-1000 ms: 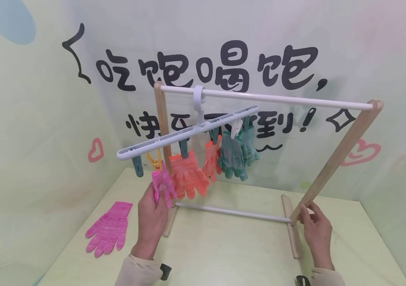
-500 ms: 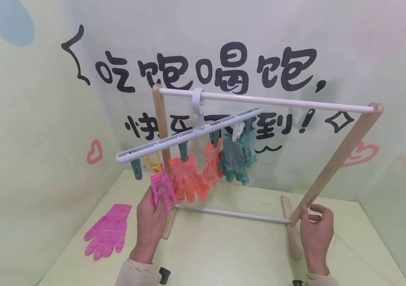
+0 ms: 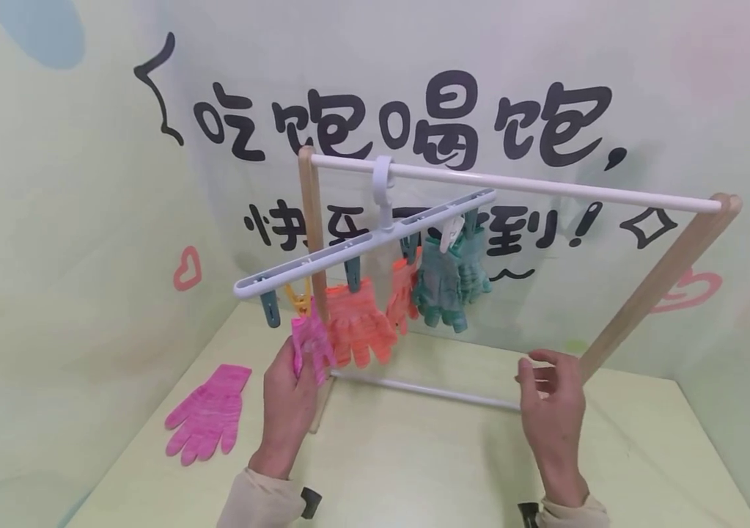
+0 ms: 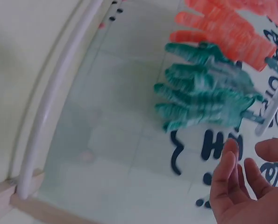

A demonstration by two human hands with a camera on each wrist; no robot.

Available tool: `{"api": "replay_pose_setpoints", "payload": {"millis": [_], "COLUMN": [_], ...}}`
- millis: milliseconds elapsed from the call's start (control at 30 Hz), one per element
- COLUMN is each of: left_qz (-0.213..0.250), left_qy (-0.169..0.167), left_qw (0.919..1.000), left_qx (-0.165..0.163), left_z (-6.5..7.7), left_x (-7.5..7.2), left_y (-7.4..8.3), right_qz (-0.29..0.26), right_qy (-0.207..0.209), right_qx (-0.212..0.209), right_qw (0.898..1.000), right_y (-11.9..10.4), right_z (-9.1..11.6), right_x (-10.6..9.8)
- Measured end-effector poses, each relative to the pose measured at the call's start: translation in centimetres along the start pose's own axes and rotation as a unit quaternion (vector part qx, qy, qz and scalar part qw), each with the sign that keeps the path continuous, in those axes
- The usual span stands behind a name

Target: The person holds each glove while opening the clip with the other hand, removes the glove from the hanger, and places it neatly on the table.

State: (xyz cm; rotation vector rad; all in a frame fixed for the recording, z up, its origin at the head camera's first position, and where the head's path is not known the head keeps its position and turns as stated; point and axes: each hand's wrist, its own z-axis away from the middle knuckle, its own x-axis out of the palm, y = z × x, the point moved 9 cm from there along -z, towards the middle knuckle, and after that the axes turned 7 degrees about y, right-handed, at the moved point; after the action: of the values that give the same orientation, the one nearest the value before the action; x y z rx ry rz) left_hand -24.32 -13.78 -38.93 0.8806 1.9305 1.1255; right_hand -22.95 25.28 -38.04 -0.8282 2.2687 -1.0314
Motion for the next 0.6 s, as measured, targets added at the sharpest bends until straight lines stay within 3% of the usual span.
{"api": "replay_pose_setpoints", "payload": {"millis": [333,600], "left_qz": [-0.021,-0.021], "left_qy": [-0.002,0.000], "left_qw": [0.9998,0.9998], "left_qx": [-0.008,-0.003], "left_z": [0.1,0.3], "left_x": [0.0,-0.2], "left_y": [0.2,0.2], "right_qz": [-0.038,-0.058], "right_qy": [-0.077,-0.149], "right_qx": [-0.126,-0.135], "right_qw": [0.988,0.978], "right_y": [-6.1,-9.8], "right_z": [1.2,2.8], "right_x": [5.9,10.1]}}
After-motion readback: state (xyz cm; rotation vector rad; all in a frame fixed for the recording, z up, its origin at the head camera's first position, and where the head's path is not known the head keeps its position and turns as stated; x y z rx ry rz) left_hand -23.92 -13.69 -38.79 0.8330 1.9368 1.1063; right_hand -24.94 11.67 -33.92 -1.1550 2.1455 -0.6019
